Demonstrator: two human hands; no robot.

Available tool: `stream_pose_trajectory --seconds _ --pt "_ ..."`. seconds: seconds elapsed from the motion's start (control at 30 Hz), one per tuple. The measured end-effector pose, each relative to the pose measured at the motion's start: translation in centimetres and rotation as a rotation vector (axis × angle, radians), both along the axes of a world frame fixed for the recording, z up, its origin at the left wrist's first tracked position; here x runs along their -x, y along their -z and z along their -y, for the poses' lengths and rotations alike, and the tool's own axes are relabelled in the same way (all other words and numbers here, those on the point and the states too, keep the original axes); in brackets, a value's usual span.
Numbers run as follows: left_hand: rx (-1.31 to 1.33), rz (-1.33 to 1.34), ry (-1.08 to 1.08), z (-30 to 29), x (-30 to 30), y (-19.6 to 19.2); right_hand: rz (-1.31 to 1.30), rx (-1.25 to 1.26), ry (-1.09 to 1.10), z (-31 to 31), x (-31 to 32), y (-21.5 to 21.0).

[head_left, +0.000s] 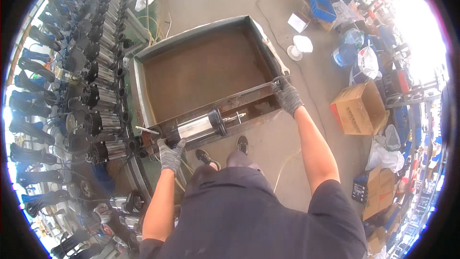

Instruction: Inspecting or testing submersible pumps by dipping them into a tank of industrial liquid.

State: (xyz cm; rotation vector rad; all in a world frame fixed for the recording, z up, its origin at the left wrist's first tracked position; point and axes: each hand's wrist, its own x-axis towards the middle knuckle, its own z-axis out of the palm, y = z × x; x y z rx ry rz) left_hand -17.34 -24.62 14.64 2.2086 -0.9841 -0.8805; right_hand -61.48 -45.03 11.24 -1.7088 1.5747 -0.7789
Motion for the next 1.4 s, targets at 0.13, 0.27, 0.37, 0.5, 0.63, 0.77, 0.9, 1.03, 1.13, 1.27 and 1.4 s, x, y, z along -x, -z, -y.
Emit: stream_pose_trajectory --seconds 0.13,0.27,0.37,0.5,0.63,0.77,0.9,1.03,1.13,1.27,1.4 --pt "0.077 -0.017 0.025 -0.2 -0.3 0.3 0.211 -0.448 0.012 -2.8 -5.3 -2.4" --pt "0.139 -0.038 0.079 -0.4 -1.1 1.8 0.484 -0.812 0.110 -4.7 -8.6 -1.0" --pt "0.026 -0.019 0.048 -0.3 -2.0 2.9 0.525 -0.862 0.131 -5.1 -9.7 0.3" --pt "-0.012 0.052 0.058 -0.5 -2.3 2.7 0.607 -0.907 0.197 -4.8 -10.7 0.9" --pt "0.004 0.118 0.073 -0.1 -1.7 1.1 0.546 -0.903 0.276 -4.6 -11.2 1.1" --pt "-0.099 0.060 0.099 0.4 -1.4 -0.6 0.593 -0.942 0.245 -4.5 -11.4 1.1" --pt "-0.152 0.101 0.077 0.6 -1.5 -0.8 0.578 -0.931 0.310 -4.5 -12.1 0.9" --pt "-0.127 0.201 0.100 0.4 -1.9 0.2 0.614 -0.898 0.375 -4.8 -12.4 1.0" --pt "-0.080 0.216 0.119 0.3 -2.1 0.7 0.591 -0.922 0.374 -4.8 -12.3 1.0" --pt "-0.082 0.172 0.130 0.1 -2.0 0.6 0.642 -0.956 0.313 -4.7 -12.3 0.7" --pt "-0.032 0.173 0.137 0.0 -1.8 0.6 0.657 -0.948 0.290 -4.9 -11.5 0.7"
